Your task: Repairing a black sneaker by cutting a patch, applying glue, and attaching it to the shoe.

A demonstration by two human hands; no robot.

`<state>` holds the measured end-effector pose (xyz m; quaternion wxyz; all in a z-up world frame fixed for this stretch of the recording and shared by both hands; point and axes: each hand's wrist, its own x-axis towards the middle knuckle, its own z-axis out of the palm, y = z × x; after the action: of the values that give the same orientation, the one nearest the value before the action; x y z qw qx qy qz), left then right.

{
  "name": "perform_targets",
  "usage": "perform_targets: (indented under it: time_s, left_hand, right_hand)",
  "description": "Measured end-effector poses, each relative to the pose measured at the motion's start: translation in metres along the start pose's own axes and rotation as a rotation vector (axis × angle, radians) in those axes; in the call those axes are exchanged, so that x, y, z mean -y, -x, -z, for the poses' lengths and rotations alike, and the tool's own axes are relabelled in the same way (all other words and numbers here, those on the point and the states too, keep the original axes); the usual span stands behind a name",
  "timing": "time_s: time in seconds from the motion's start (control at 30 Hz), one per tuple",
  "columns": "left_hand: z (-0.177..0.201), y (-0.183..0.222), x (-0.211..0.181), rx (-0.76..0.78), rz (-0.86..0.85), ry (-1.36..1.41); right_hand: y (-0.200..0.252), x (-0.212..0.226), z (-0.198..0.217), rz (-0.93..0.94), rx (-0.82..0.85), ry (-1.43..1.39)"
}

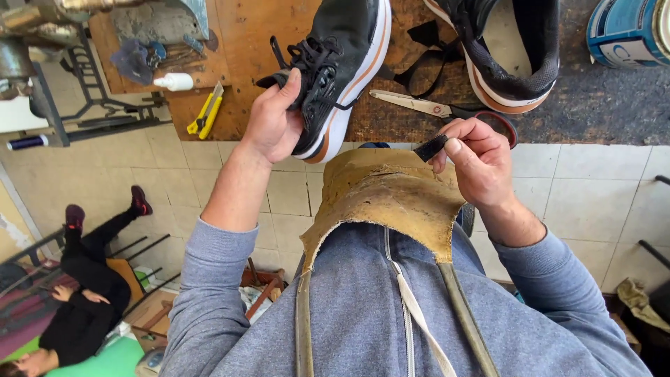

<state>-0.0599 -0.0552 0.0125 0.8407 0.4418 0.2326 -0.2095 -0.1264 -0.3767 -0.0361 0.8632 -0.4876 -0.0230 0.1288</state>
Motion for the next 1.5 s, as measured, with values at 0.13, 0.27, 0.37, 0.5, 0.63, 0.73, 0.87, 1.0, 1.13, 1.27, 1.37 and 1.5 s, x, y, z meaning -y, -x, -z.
perform_targets:
  time_s: [0.13,0.27,0.37,0.5,0.63,0.73,0.87,1.0,1.13,1.27,1.37,1.5]
  left_hand:
    - [-0.012,0.000,-0.012,-0.070,-0.006,-0.114]
    - [0.001,0.006,-0.034,-0.008,0.046,-0.253]
    - [0.023,0.003,-0.040,0.094,0.088,-0.306]
    - [0.014,-0.003,-0.060,0.154,0.046,-0.392]
    - [0.039,-0.021,-0.045,0.109,-0.025,-0.452]
    - [0.036,-0.024,-0.040,0.036,-0.089,-0.518]
    - [0.035,-0.023,-0.035,-0.013,-0.108,-0.508]
    - [0.036,-0.024,-0.035,-0.003,-0.063,-0.456]
    - [0.041,-0.026,-0.031,0.013,0.012,-0.389]
    - [0.034,-0.023,-0.030,0.033,0.103,-0.278]
    - [0.036,-0.023,-0.025,-0.003,0.146,-0.180]
    - [0.026,-0.021,-0.024,-0.036,0.199,-0.043]
  right_hand:
    - [-0.002,-0.043,-0.001,0.106,-0.169,-0.108]
    - [-0.005,-0.055,-0.023,0.148,-0.247,-0.118]
    - [-0.004,-0.068,-0.039,0.172,-0.302,-0.112]
    - [-0.004,-0.081,-0.057,0.207,-0.355,-0.114]
    - [-0.002,-0.081,-0.079,0.243,-0.405,-0.105]
    - [-0.004,-0.084,-0.088,0.249,-0.435,-0.107]
    - [-0.005,-0.089,-0.094,0.266,-0.454,-0.108]
    - [-0.006,-0.091,-0.097,0.265,-0.472,-0.120]
    - [-0.006,-0.092,-0.095,0.255,-0.490,-0.118]
    - [-0.007,-0.090,-0.094,0.243,-0.500,-0.115]
    - [-0.008,-0.089,-0.092,0.228,-0.504,-0.117]
    - [-0.010,-0.090,-0.087,0.219,-0.511,-0.126]
